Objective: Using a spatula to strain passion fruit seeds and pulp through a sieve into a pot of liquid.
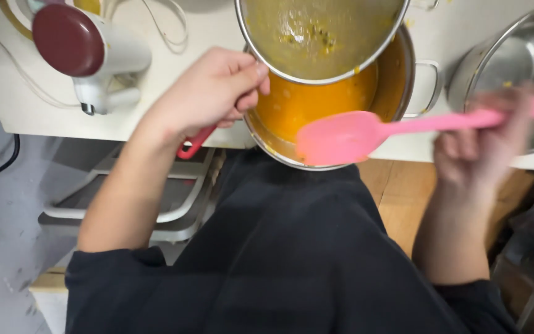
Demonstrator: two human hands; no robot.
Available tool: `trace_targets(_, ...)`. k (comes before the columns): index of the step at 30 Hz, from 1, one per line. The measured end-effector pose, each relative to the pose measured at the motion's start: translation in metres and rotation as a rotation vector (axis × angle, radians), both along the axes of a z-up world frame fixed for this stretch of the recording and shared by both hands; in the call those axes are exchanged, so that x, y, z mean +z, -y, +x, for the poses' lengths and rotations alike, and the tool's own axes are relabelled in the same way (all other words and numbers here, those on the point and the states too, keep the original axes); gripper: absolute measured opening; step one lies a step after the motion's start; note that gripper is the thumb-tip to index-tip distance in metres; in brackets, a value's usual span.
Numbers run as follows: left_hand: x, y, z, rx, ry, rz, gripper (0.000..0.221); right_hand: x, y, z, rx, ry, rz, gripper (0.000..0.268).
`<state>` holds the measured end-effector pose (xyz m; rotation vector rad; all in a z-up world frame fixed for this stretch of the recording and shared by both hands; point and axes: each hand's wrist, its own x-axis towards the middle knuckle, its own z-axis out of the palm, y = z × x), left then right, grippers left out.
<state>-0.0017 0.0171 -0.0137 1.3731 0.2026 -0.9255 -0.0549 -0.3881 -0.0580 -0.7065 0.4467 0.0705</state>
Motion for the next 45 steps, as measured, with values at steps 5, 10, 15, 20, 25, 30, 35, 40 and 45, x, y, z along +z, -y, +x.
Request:
trace_targets(5,-0.004,0.013,-0.005,-0.05,-0.017,0.051,0.03,0.033,0.017,-0.012,-0.162,0.334,-0.325,0.05)
trace_targets(10,-0.002,0.02,-0.008,-0.101,0.041,0.128,0.033,0.041,0.001,-0.002,0.067,0.899,-1.058,0.054)
trace_targets(15,-0.005,0.019,-0.012,-0.09,0.046,0.125,0.033,0.044,-0.001,-0.009,0.102,1.039,-1.211,0.05)
trace_targets(20,-0.007,0.024,-0.01,-0.136,0.133,0.175,0.034,0.048,0.009,-0.008,-0.06,0.964,-1.118,0.059)
trace_targets(25,-0.01,0.023,-0.008,-0.116,0.126,0.147,0.033,-0.051,0.239,-0.05,-0.19,0.629,-1.013,0.056)
trace_targets(30,0.002,0.017,-0.004,-0.113,0.142,0.175,0.032,-0.064,0.238,-0.071,-0.226,0.609,-0.695,0.039)
trace_targets(35,0.008,0.016,-0.001,-0.1,0.143,0.106,0.031,0.0,0.041,-0.008,0.041,0.713,-1.111,0.028)
trace_targets(40,0.014,0.017,0.0,-0.093,0.162,0.102,0.032,-0.018,0.018,0.004,0.101,0.682,-1.138,0.029)
trace_targets(45,0.013,0.016,0.001,-0.102,0.174,0.11,0.033,-0.047,0.021,0.012,-0.009,0.493,-0.962,0.03)
